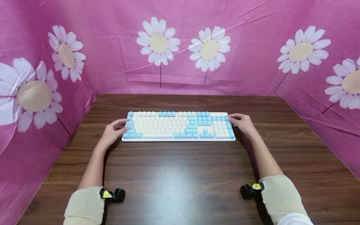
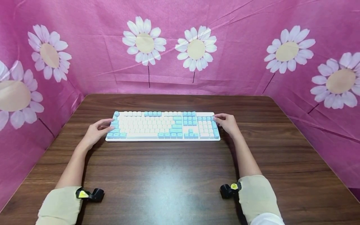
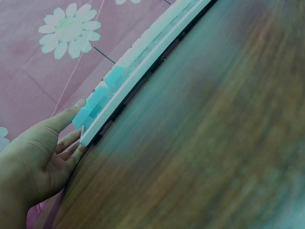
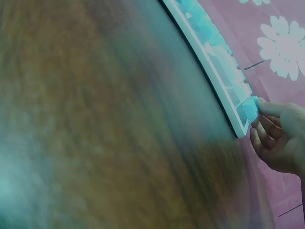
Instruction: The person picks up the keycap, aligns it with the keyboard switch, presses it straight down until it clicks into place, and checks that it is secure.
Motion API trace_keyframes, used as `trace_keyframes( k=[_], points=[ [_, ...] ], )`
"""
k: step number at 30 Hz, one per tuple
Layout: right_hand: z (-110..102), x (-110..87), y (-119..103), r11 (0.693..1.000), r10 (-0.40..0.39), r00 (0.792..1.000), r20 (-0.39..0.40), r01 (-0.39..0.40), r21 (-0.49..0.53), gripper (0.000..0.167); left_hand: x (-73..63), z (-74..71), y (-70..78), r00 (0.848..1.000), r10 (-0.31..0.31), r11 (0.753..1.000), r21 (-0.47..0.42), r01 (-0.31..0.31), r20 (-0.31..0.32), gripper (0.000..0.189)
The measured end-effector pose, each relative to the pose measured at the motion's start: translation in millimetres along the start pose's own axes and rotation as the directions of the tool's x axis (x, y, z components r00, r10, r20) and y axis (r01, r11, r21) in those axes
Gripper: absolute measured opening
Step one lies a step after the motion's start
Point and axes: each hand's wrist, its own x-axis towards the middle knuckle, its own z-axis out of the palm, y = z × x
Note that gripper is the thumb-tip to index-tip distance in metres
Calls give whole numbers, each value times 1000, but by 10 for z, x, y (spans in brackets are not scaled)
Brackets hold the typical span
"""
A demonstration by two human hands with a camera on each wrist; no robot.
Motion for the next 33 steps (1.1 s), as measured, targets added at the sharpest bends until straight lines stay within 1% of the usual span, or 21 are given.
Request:
trace_keyframes(
  k=[2,4,8,10,12,15,17,18,22,24,26,29,33],
  points=[
    [3,-7,-14,996,49,999,7,-49,71,39,-11,-4,29,1000,0,1000,0,0,8,48],
    [9,-11,-28,990,77,997,10,-78,115,41,-34,-5,94,1000,-2,1000,-10,2,13,46],
    [26,-25,-45,980,109,994,-1,-108,170,44,-85,-1,240,1000,-7,1000,-26,7,18,44],
    [35,-34,-46,979,116,993,-16,-112,168,43,-93,1,267,1000,-9,999,-30,10,19,43],
    [46,-44,-48,986,107,993,-41,-101,133,41,-80,-4,240,1000,-13,1000,-28,14,20,44],
    [54,-56,-53,997,71,995,-73,-67,48,37,-45,-12,141,1000,-19,1000,-21,20,20,47],
    [57,-61,-55,997,65,994,-88,-62,35,36,-20,-12,64,1000,-15,1000,-11,15,16,48],
    [56,-61,-52,996,73,993,-88,-69,50,35,-10,-9,31,1000,-11,1000,-5,11,14,48],
    [53,-62,-47,981,114,991,-71,-100,168,38,14,4,-44,1000,19,1000,-7,-19,-5,47],
    [42,-61,-45,980,108,993,-57,-97,175,39,19,10,-59,1000,29,1000,-13,-29,-12,46],
    [23,-58,-48,985,92,995,-39,-85,148,40,19,13,-61,999,35,999,-18,-35,-15,45],
    [-4,-55,-54,995,70,997,-12,-69,68,42,18,9,-56,1000,30,999,-18,-30,-10,46],
    [-6,-48,-45,999,33,999,-14,-33,-7,42,13,2,-41,1000,21,1000,-12,-21,-3,47]
  ],
)
